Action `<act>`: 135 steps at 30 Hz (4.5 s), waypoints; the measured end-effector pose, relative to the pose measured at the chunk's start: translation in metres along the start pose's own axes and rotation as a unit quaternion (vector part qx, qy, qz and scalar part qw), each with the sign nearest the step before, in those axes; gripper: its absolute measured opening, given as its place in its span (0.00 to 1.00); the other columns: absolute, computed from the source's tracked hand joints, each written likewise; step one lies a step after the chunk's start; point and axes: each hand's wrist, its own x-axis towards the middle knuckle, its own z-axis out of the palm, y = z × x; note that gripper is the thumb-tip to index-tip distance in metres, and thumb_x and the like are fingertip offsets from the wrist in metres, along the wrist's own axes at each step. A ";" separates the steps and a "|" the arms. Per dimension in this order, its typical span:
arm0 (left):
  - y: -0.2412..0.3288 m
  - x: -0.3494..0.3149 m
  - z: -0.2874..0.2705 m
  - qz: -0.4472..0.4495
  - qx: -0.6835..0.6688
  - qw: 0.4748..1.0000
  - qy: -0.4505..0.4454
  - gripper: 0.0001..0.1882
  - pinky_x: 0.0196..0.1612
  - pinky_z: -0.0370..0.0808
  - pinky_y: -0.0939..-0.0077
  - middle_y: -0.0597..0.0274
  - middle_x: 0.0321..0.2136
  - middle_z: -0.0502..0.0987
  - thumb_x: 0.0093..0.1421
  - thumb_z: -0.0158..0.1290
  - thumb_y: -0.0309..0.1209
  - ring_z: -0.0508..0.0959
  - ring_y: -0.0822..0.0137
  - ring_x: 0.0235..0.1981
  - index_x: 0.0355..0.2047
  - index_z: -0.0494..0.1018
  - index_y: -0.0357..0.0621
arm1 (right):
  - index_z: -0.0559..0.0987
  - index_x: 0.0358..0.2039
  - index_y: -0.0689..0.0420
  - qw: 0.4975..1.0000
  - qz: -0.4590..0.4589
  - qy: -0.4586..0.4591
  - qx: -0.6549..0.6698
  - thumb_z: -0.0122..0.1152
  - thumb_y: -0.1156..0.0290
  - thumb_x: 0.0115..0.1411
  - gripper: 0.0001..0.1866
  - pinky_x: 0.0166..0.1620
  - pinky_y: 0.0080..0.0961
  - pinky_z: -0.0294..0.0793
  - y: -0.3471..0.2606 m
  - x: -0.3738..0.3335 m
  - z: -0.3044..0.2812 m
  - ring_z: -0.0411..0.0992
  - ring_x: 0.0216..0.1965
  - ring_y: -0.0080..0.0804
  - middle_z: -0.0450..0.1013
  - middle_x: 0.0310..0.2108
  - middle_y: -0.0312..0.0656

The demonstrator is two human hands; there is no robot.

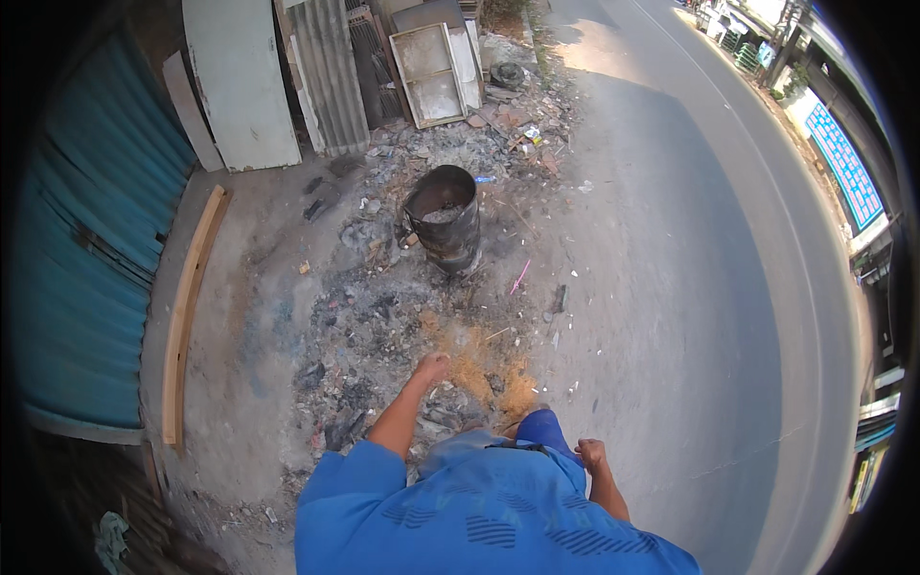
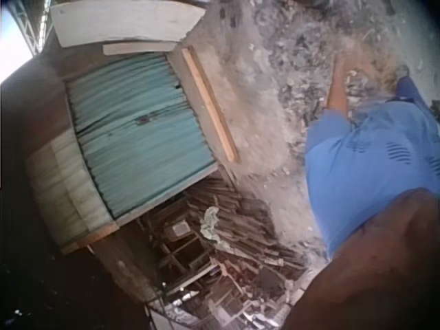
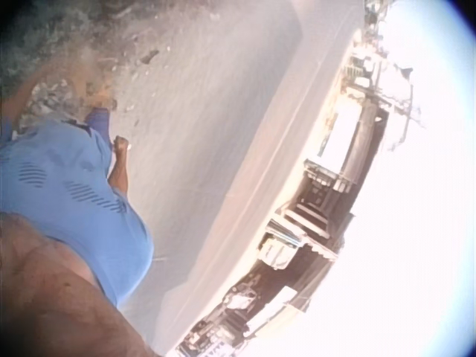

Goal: The person organizes long wooden beams on a concrete floor by picking them up, carrying them across the outdoor workspace, and stacking them neatly together.

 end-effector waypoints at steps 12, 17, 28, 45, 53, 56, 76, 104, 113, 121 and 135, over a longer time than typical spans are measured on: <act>0.079 0.106 -0.019 -0.136 -0.226 0.956 0.129 0.24 0.35 0.72 0.64 0.56 0.39 0.70 0.57 0.49 0.45 0.73 0.60 0.31 0.50 0.63 0.48 | 0.75 0.32 0.63 0.979 0.018 -0.037 -0.200 0.52 0.65 0.55 0.13 0.18 0.26 0.63 -0.262 0.178 -0.026 0.68 0.18 0.29 0.73 0.25 0.42; 0.104 0.147 -0.025 -0.127 -0.293 0.926 0.201 0.28 0.39 0.71 0.62 0.53 0.46 0.68 0.56 0.49 0.47 0.71 0.58 0.37 0.53 0.60 0.48 | 0.74 0.30 0.67 0.926 -0.204 -0.085 -0.306 0.49 0.63 0.56 0.17 0.19 0.24 0.66 -0.425 0.246 0.006 0.71 0.21 0.30 0.74 0.26 0.45; 0.155 0.298 -0.134 -0.113 -0.254 0.929 0.245 0.25 0.25 0.66 0.75 0.63 0.32 0.70 0.57 0.45 0.51 0.67 0.68 0.23 0.47 0.66 0.47 | 0.74 0.36 0.67 0.924 -0.183 -0.208 -0.263 0.50 0.63 0.57 0.18 0.23 0.22 0.68 -0.540 0.271 0.156 0.71 0.24 0.29 0.74 0.30 0.44; 0.255 0.444 -0.218 -0.091 -0.097 0.951 0.277 0.41 0.52 0.64 0.58 0.32 0.49 0.66 0.55 0.43 0.56 0.66 0.41 0.52 0.56 0.55 0.30 | 0.72 0.42 0.65 0.926 0.038 -0.123 -0.356 0.50 0.62 0.57 0.19 0.23 0.25 0.68 -0.601 0.293 0.164 0.71 0.24 0.30 0.75 0.31 0.46; 0.339 0.412 -0.161 0.045 0.132 0.949 0.284 0.23 0.39 0.72 0.65 0.49 0.29 0.77 0.53 0.52 0.47 0.77 0.52 0.34 0.36 0.71 0.38 | 0.72 0.44 0.66 0.873 -0.057 -0.260 -0.409 0.49 0.61 0.58 0.21 0.25 0.23 0.69 -0.671 0.337 0.229 0.72 0.27 0.31 0.74 0.34 0.48; 0.391 0.417 -0.128 0.069 0.123 0.967 0.212 0.24 0.37 0.71 0.64 0.46 0.28 0.76 0.53 0.52 0.48 0.76 0.52 0.32 0.33 0.71 0.35 | 0.72 0.44 0.66 0.853 -0.103 -0.299 -0.414 0.48 0.61 0.58 0.21 0.26 0.23 0.70 -0.692 0.350 0.241 0.72 0.28 0.32 0.74 0.36 0.48; 0.419 0.322 -0.052 -0.024 0.005 0.943 0.331 0.23 0.25 0.59 0.68 0.63 0.16 0.59 0.58 0.48 0.44 0.61 0.70 0.20 0.19 0.63 0.35 | 0.76 0.30 0.68 0.663 -0.310 -0.388 -0.560 0.51 0.66 0.54 0.15 0.22 0.27 0.68 -0.744 0.498 0.200 0.70 0.21 0.32 0.73 0.24 0.45; 0.155 -0.040 0.093 -0.049 -0.508 0.496 0.702 0.20 0.37 0.66 0.77 0.65 0.30 0.72 0.56 0.53 0.44 0.68 0.74 0.31 0.34 0.72 0.37 | 0.72 0.23 0.55 0.475 -0.223 -0.562 -0.639 0.53 0.67 0.53 0.06 0.14 0.21 0.58 -0.609 0.201 0.525 0.63 0.13 0.26 0.68 0.17 0.37; 0.101 -0.175 0.169 -0.026 -0.600 0.172 0.781 0.16 0.15 0.54 0.83 0.77 0.14 0.60 0.58 0.52 0.42 0.58 0.82 0.14 0.18 0.62 0.52 | 0.74 0.26 0.55 0.387 -0.240 -0.377 -0.807 0.53 0.63 0.54 0.09 0.19 0.28 0.64 -0.533 0.148 0.593 0.66 0.16 0.29 0.69 0.19 0.36; 0.068 -0.276 0.218 -0.074 -0.569 -0.021 0.819 0.17 0.10 0.52 0.84 0.77 0.10 0.56 0.60 0.48 0.47 0.55 0.81 0.08 0.19 0.62 0.53 | 0.74 0.26 0.61 0.326 -0.299 -0.368 -0.818 0.53 0.65 0.54 0.11 0.15 0.34 0.64 -0.405 0.052 0.790 0.70 0.17 0.33 0.72 0.21 0.42; -0.049 -0.412 0.267 -0.085 -0.575 -0.300 0.757 0.19 0.07 0.48 0.81 0.76 0.07 0.53 0.59 0.47 0.47 0.53 0.78 0.04 0.17 0.61 0.52 | 0.76 0.26 0.61 0.097 -0.344 -0.675 -0.646 0.51 0.64 0.54 0.12 0.22 0.26 0.68 -0.035 -0.319 0.829 0.69 0.18 0.26 0.72 0.20 0.39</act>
